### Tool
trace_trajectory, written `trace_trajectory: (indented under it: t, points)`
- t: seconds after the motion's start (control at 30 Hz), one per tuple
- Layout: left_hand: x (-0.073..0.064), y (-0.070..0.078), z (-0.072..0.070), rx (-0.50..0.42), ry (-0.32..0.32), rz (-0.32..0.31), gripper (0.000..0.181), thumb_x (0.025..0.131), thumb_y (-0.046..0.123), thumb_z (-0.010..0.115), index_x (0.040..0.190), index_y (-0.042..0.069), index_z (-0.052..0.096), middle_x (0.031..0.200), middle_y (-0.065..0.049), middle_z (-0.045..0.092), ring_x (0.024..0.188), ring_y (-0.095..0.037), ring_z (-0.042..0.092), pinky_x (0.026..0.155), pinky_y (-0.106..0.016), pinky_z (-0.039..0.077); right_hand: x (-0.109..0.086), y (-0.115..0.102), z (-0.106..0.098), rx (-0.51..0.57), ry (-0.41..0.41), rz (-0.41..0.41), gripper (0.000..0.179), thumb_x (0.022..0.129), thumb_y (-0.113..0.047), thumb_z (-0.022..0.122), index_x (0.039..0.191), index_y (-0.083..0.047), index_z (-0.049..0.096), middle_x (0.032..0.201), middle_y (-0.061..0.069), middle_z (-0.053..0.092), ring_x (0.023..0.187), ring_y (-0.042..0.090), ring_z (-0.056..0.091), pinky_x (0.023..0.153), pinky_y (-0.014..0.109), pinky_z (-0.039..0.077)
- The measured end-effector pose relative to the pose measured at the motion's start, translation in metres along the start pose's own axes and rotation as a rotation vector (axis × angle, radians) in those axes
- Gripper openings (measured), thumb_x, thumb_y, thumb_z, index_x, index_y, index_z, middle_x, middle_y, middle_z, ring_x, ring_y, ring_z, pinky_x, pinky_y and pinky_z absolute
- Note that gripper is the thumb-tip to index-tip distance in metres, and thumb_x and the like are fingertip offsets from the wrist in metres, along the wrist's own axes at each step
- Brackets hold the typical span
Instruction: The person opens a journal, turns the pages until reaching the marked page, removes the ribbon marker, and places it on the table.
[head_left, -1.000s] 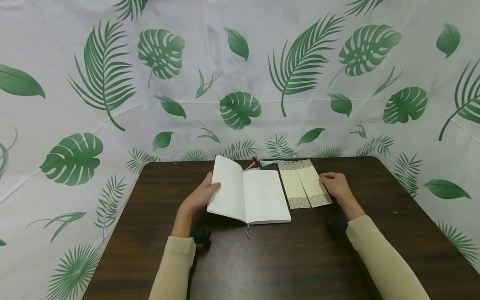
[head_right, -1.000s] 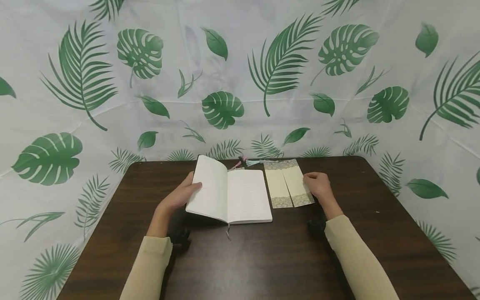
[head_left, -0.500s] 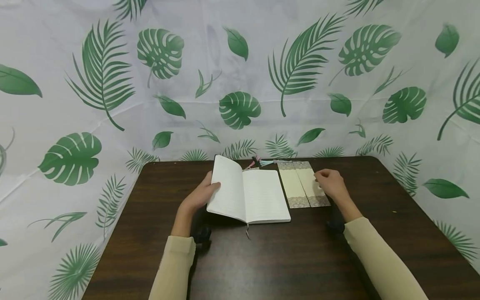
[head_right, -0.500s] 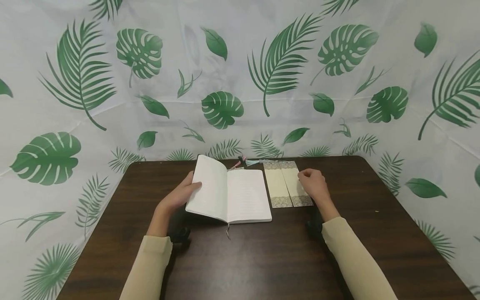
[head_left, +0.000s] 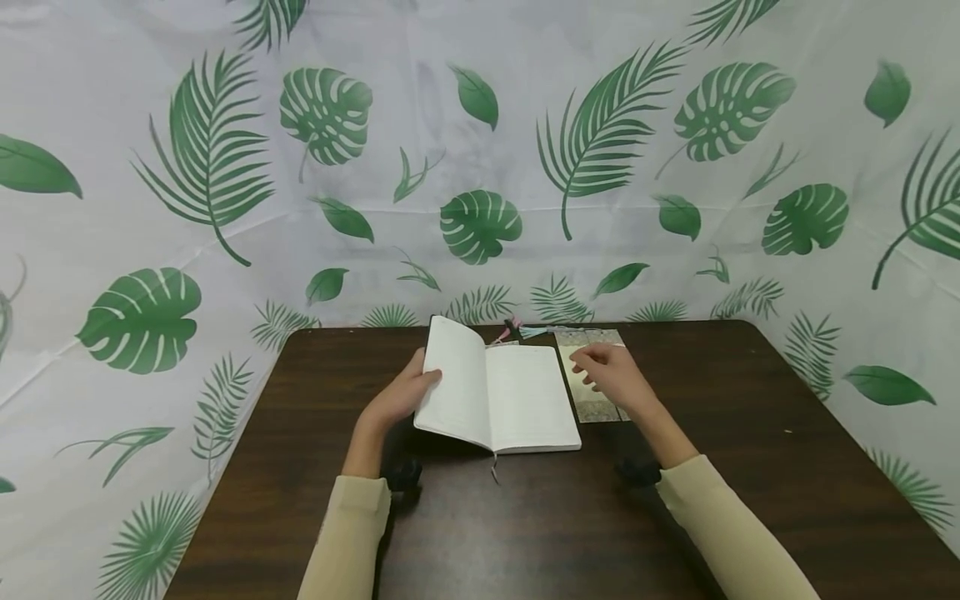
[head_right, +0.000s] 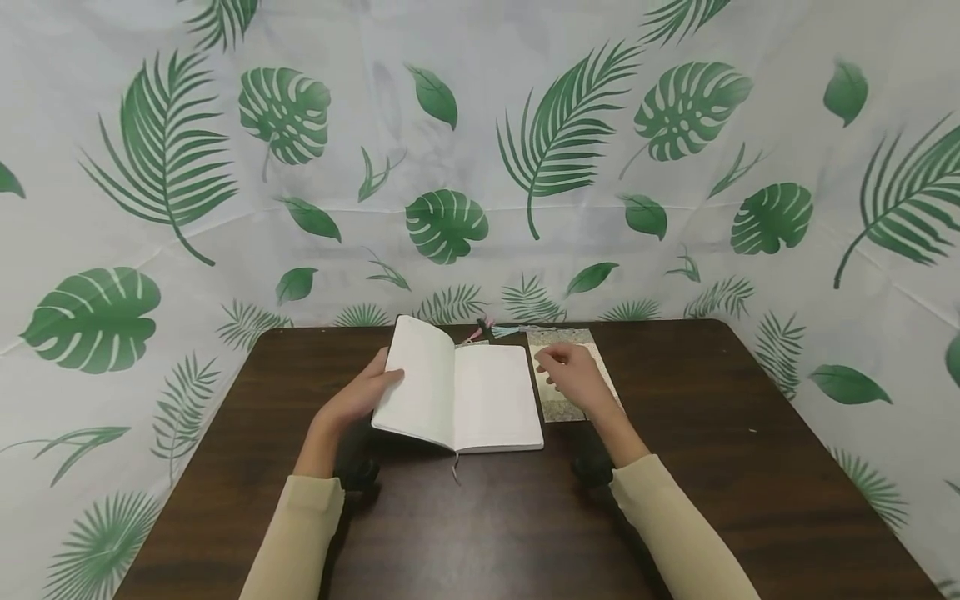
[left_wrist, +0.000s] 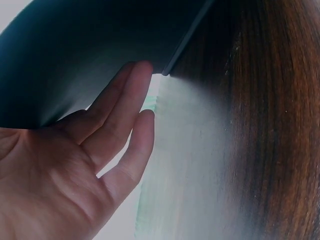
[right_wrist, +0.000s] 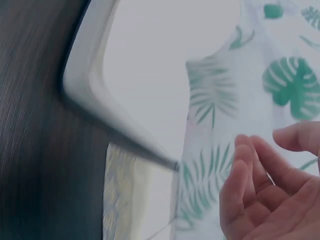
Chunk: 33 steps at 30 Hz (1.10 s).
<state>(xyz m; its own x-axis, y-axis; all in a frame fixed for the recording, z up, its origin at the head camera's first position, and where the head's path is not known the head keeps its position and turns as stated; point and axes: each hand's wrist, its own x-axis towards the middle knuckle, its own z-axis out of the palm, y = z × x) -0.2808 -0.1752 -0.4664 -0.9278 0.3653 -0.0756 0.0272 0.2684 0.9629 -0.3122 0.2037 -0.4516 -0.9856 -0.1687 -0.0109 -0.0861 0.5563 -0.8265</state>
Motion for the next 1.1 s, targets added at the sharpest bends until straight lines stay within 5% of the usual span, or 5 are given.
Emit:
trace_trajectory:
  t: [0.13,0.3,0.47,0.73,1.1]
  points:
    - [0.001,-0.001,0.0,-0.007,-0.005,0.01,0.068,0.116,0.019,0.032,0.17,0.001,-0.005,0.165,-0.029,0.022,0.133,-0.041,0.045,0.109,-0.05,0.044,-0.003,-0.012,0.011,0.012,-0.072,-0.074,0.044,0.113,-0.033,0.057,0.136,0.003,0.069,0.122,0.027,0.072,0.107,0.043,0.069,0.09,0.052,0.06]
    - [-0.001,-0.001,-0.003,-0.013,-0.003,0.002,0.068,0.116,0.018,0.032,0.17,0.001,-0.006,0.162,-0.029,0.025,0.126,-0.039,0.051,0.102,-0.042,0.048,-0.009,-0.029,0.034,-0.087,-0.256,-0.168,0.047,0.114,-0.033,0.055,0.146,0.002,0.063,0.143,0.022,0.067,0.134,0.042,0.062,0.11,0.059,0.051]
    - [-0.002,-0.002,-0.004,-0.019,-0.012,-0.009,0.068,0.116,0.018,0.031,0.17,0.002,-0.007,0.161,-0.029,0.026,0.124,-0.039,0.054,0.098,-0.038,0.049,-0.019,-0.041,0.065,-0.168,-0.399,-0.178,0.053,0.112,-0.042,0.057,0.154,-0.01,0.059,0.157,0.012,0.059,0.15,0.036,0.051,0.119,0.06,0.043]
    - [-0.002,-0.004,0.0,-0.02,-0.003,-0.002,0.068,0.116,0.019,0.033,0.17,0.0,-0.004,0.167,-0.028,0.021,0.134,-0.041,0.047,0.108,-0.049,0.046,-0.025,-0.049,0.095,-0.238,-0.481,-0.212,0.058,0.111,-0.042,0.06,0.16,-0.013,0.053,0.165,0.009,0.052,0.156,0.033,0.044,0.124,0.057,0.038]
    - [-0.002,-0.003,0.0,-0.032,-0.002,-0.001,0.065,0.116,0.017,0.031,0.169,0.0,-0.002,0.164,-0.029,0.023,0.131,-0.041,0.048,0.105,-0.046,0.047,-0.024,-0.043,0.097,-0.296,-0.528,-0.242,0.063,0.11,-0.035,0.062,0.163,-0.003,0.045,0.168,0.016,0.047,0.158,0.037,0.041,0.127,0.057,0.034]
